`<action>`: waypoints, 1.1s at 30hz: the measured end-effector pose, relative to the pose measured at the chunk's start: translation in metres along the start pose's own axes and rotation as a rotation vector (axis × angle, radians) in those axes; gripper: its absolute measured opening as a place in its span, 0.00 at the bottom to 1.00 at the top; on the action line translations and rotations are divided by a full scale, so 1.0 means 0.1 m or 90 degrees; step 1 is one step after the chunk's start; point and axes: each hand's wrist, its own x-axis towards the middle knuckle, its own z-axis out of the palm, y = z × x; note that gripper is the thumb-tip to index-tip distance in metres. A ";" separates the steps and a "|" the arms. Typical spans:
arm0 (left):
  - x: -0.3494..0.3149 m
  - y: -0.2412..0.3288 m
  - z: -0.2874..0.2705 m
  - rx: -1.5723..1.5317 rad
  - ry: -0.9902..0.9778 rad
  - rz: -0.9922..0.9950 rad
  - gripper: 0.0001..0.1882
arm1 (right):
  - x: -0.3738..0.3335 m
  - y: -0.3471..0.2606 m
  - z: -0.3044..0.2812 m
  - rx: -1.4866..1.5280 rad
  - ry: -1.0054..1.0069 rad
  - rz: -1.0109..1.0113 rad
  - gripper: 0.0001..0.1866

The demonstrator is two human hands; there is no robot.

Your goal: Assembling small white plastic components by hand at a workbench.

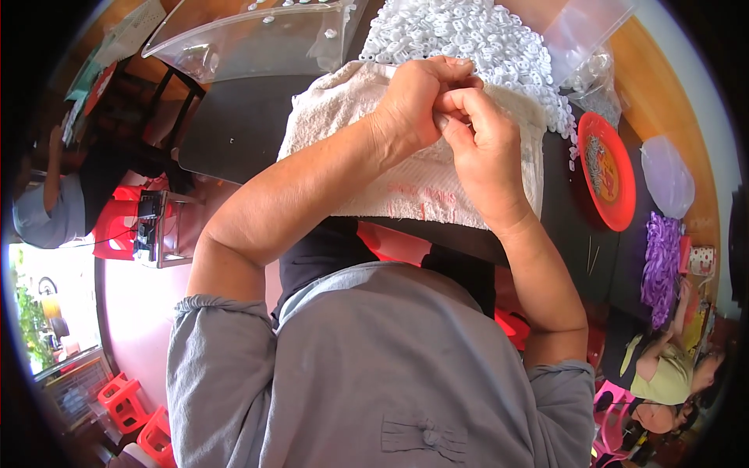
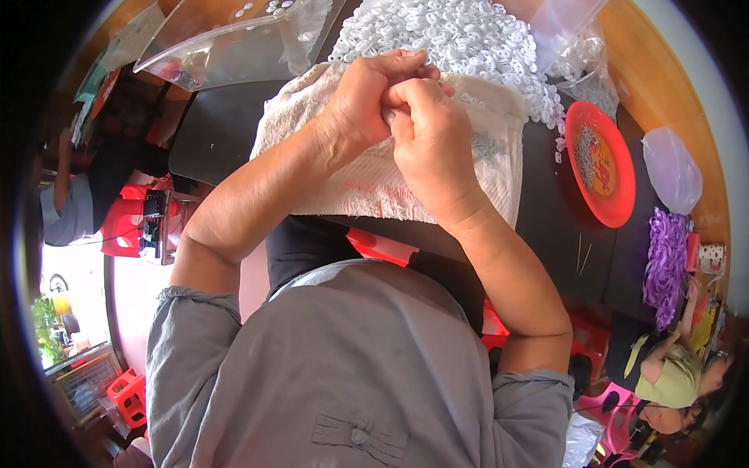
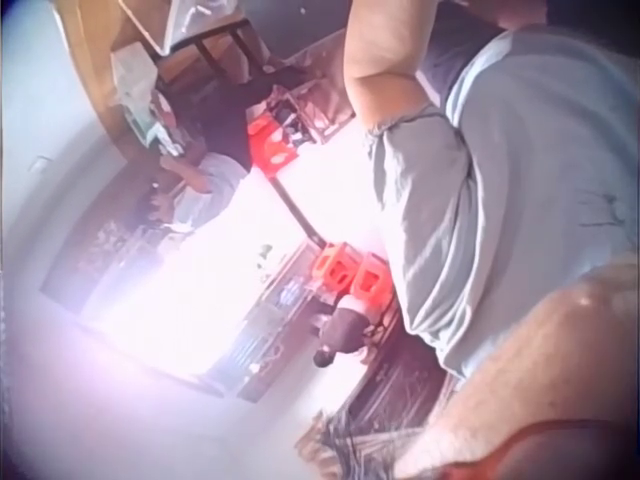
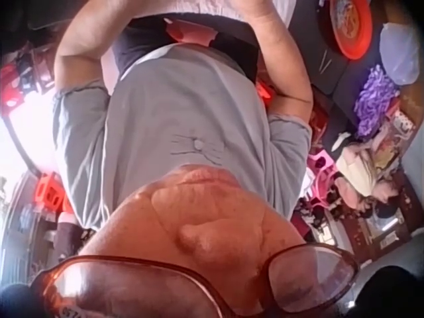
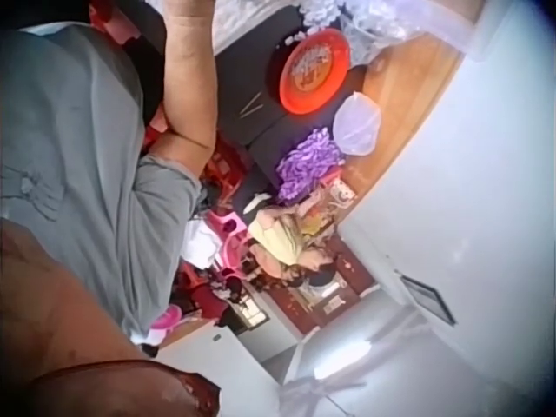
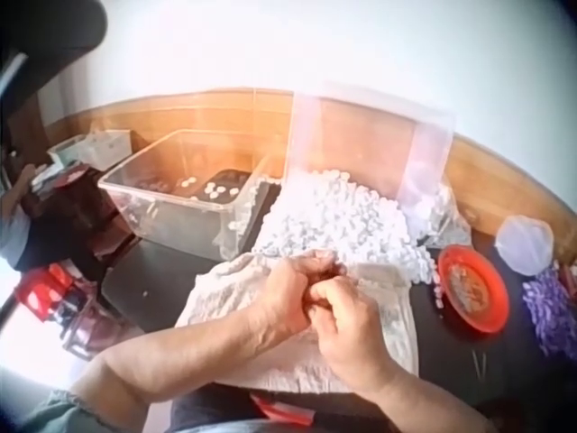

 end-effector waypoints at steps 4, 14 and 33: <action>0.01 -0.01 -0.02 0.022 0.008 0.018 0.05 | -0.02 0.01 0.02 -0.008 -0.009 0.014 0.04; -0.02 -0.01 0.01 0.046 0.004 0.050 0.04 | -0.02 -0.02 0.05 -0.044 0.042 -0.080 0.04; -0.11 -0.02 0.12 0.343 -0.003 0.212 0.04 | 0.25 0.17 -0.47 0.175 0.052 0.220 0.08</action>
